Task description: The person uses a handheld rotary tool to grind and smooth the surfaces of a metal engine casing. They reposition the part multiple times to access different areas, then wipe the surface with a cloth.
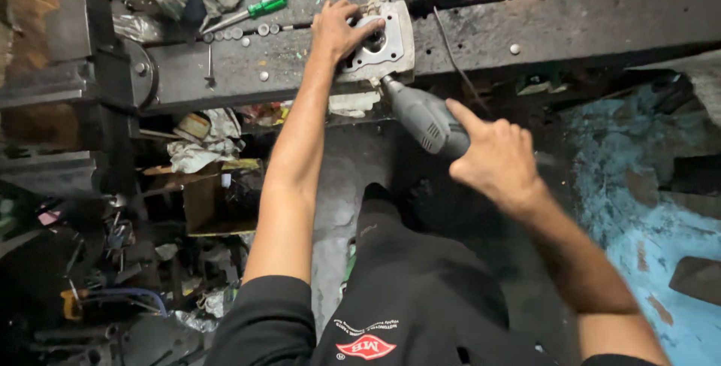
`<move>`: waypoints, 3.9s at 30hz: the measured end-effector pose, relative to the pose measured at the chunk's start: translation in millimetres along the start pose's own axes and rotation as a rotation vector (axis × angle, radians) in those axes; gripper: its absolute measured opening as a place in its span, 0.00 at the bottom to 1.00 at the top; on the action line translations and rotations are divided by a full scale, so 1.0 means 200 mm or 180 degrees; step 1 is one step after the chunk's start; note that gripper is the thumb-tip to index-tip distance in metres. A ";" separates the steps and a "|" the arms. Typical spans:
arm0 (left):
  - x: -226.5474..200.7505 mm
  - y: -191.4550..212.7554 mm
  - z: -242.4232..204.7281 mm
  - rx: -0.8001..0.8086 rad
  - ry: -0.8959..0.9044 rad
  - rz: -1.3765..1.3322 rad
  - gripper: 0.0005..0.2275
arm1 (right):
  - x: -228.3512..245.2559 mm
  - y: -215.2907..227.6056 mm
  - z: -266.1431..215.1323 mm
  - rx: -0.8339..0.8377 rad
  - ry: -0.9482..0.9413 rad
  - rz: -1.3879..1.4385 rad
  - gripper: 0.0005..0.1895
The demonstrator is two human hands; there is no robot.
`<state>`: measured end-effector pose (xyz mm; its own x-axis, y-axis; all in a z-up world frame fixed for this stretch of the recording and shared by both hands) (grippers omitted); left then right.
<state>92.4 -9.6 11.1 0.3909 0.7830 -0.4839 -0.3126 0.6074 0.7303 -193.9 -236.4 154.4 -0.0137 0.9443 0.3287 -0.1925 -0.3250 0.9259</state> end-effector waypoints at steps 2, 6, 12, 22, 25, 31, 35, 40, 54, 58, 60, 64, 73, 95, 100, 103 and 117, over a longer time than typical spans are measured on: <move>0.02 0.00 -0.03 0.0167 0.0055 0.0054 0.29 | 0.01 0.03 0.02 0.0184 0.0103 -0.0132 0.45; 0.02 0.00 0.02 0.0097 -0.0051 -0.0078 0.30 | -0.08 0.06 0.05 0.0041 -0.0010 0.0431 0.43; 0.05 -0.01 0.03 0.0039 -0.0310 -0.0313 0.30 | -0.43 -0.18 -0.13 0.0025 -0.1025 0.2221 0.39; 0.01 -0.04 0.06 0.0590 -0.0478 -0.0607 0.26 | -0.44 -0.66 -0.47 -0.0642 -0.1579 0.3942 0.30; -0.02 -0.02 0.06 0.0412 -0.0732 -0.0585 0.25 | -0.44 -0.75 -0.43 -0.0684 -0.1510 0.3952 0.25; 0.02 -0.05 0.06 0.0558 -0.0455 -0.0598 0.26 | -0.65 -1.15 -0.37 0.0304 -0.2161 0.4614 0.11; 0.00 -0.05 0.07 0.0487 -0.0549 -0.0427 0.27 | -0.84 -1.31 -0.38 0.1022 -0.3026 0.5571 0.11; -0.01 -0.03 0.06 0.0455 -0.0558 -0.0421 0.27 | -0.87 -1.10 -0.26 0.0927 -0.2244 0.5262 0.11; -0.55 0.08 0.06 0.0426 -0.2540 -0.1267 0.09 | -1.15 -0.67 -0.54 -0.0320 -0.1628 0.5256 0.18; -0.63 -0.12 -0.01 0.1050 -0.2857 -0.1117 0.12 | -1.29 -0.75 -0.61 -0.0577 -0.1847 0.5626 0.18; -0.63 -0.21 -0.04 0.1378 -0.2897 -0.0752 0.15 | -1.35 -0.77 -0.60 -0.0691 -0.2113 0.5535 0.23; -0.66 -0.17 -0.05 0.1134 -0.2928 -0.0966 0.14 | -1.36 -0.78 -0.62 -0.0814 -0.2399 0.5839 0.20; -0.22 0.47 0.15 -0.0916 -0.1708 -0.1852 0.09 | -1.23 -0.54 -0.69 -0.1181 -0.0398 0.4166 0.09; -0.06 1.00 0.04 -0.2302 0.0186 0.0285 0.15 | -0.28 -0.39 0.10 0.0159 -0.0823 0.2610 0.43; 0.06 0.79 0.18 -0.0672 0.0452 0.0321 0.17 | -0.36 -0.36 0.05 -0.0010 -0.0560 0.2354 0.45; 0.11 0.71 0.23 -0.0154 0.0450 -0.0043 0.17 | -0.42 -0.38 0.05 0.0012 -0.0566 0.2306 0.46; 0.10 0.65 0.25 0.0121 0.0471 0.0070 0.16 | 0.18 -0.18 0.27 0.0311 -0.0266 0.1934 0.44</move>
<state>102.9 77.7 120.3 0.2516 0.8090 -0.5313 -0.2857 0.5865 0.7578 -135.1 -193.7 142.8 -0.0151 0.5833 0.8121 -0.0836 -0.8101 0.5803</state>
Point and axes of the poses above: each hand's wrist, its own z-axis towards the middle knuckle, its own y-axis out of the back of the hand, x = y × z, the point moved 7 cm from there along z, towards the middle knuckle, and after that the axes turned 12 degrees about -x, right-handed, at the moved point
